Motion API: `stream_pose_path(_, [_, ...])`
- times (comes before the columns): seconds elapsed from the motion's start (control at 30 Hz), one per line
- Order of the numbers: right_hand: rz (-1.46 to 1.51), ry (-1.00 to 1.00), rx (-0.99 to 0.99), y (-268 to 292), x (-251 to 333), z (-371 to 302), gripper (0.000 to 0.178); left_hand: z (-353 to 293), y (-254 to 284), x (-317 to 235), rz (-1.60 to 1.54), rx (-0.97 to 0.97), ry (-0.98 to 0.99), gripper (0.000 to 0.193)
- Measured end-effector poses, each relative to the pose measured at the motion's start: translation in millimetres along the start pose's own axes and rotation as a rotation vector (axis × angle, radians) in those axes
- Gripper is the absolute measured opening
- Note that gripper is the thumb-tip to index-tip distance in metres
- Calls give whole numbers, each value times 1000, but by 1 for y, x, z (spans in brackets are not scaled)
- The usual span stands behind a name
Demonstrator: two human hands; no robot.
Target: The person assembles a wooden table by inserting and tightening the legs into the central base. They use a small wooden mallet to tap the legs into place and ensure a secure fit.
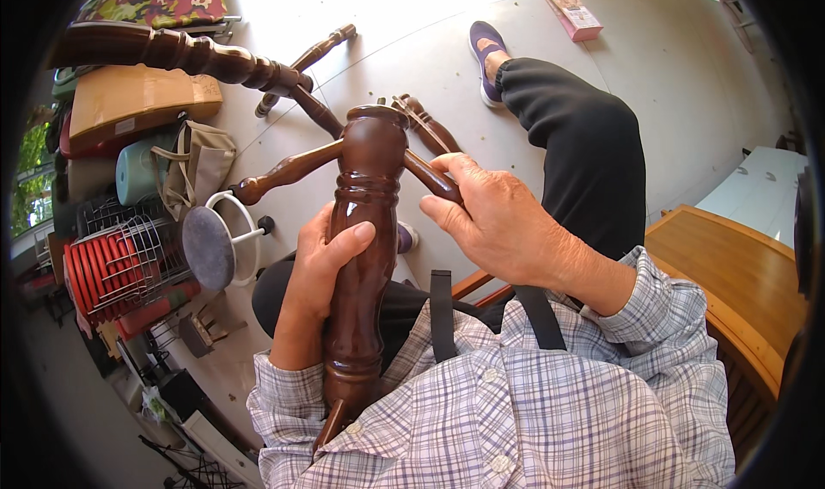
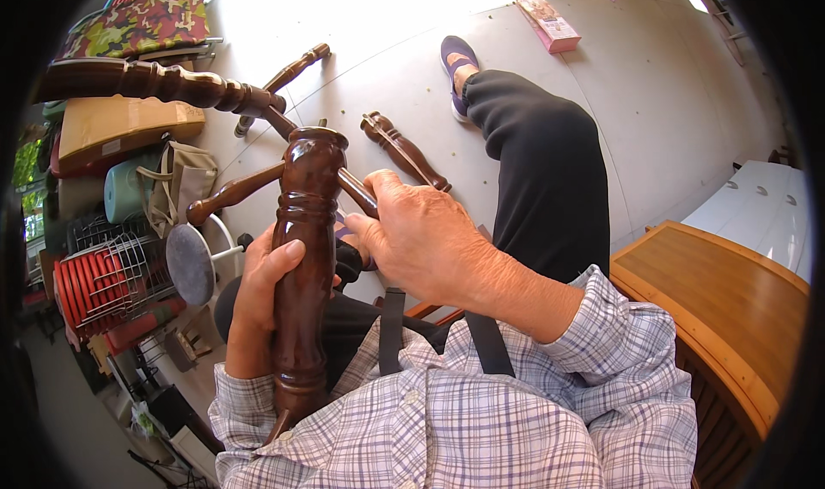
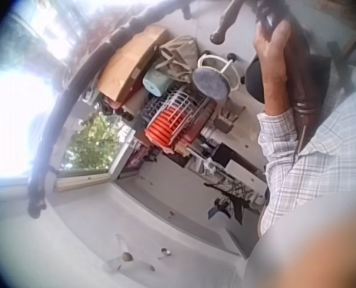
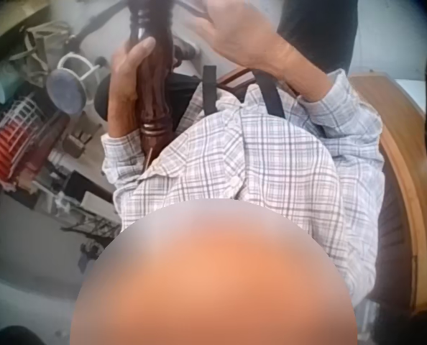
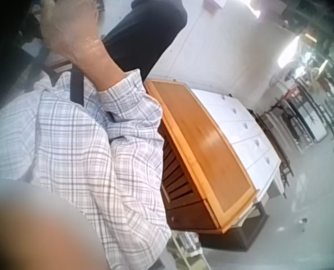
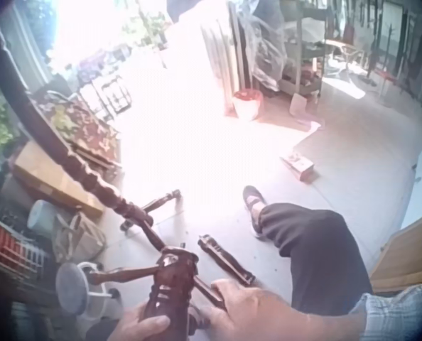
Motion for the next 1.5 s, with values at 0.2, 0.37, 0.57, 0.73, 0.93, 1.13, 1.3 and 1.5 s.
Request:
stream_pose_path(0.2, [268, -122, 152, -7, -14, 17, 38, 4, 2, 2, 23, 13, 3, 69])
stream_pose_path(0.37, [1624, -332, 489, -26, -33, 15, 36, 1, 5, 1, -4, -17, -8, 67])
stream_pose_path(0.57, [920, -325, 355, -7, -26, 16, 42, 3, 7, 5, 13, -17, 1, 68])
stream_pose_path(0.73, [-125, 36, -72, -7, -2, 9, 40, 0, 5, -1, -84, 55, 20, 54])
stream_pose_path(0.93, [425, -167, 269, -6, -19, 24, 33, 0, 4, -1, -61, 34, 19, 55])
stream_pose_path(1.13, [1698, -331, 581, -28, -33, 20, 30, -1, 4, -1, -15, 0, -16, 67])
stream_pose_path(1.3, [1489, -348, 536, -19, -33, 21, 34, 1, 6, 2, 0, 4, 2, 67])
stream_pose_path(1.5, [-9, -66, 26, -8, -3, 10, 39, -2, 3, -4, -65, 43, 32, 57])
Point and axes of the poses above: each hand's wrist, its own z-axis towards the middle knuckle, its own y-axis out of the back of the hand, x = y × z, the point moved 2 cm from there along z, towards the middle knuckle, and after that the axes turned 7 degrees about -z, right-handed, at the moved point
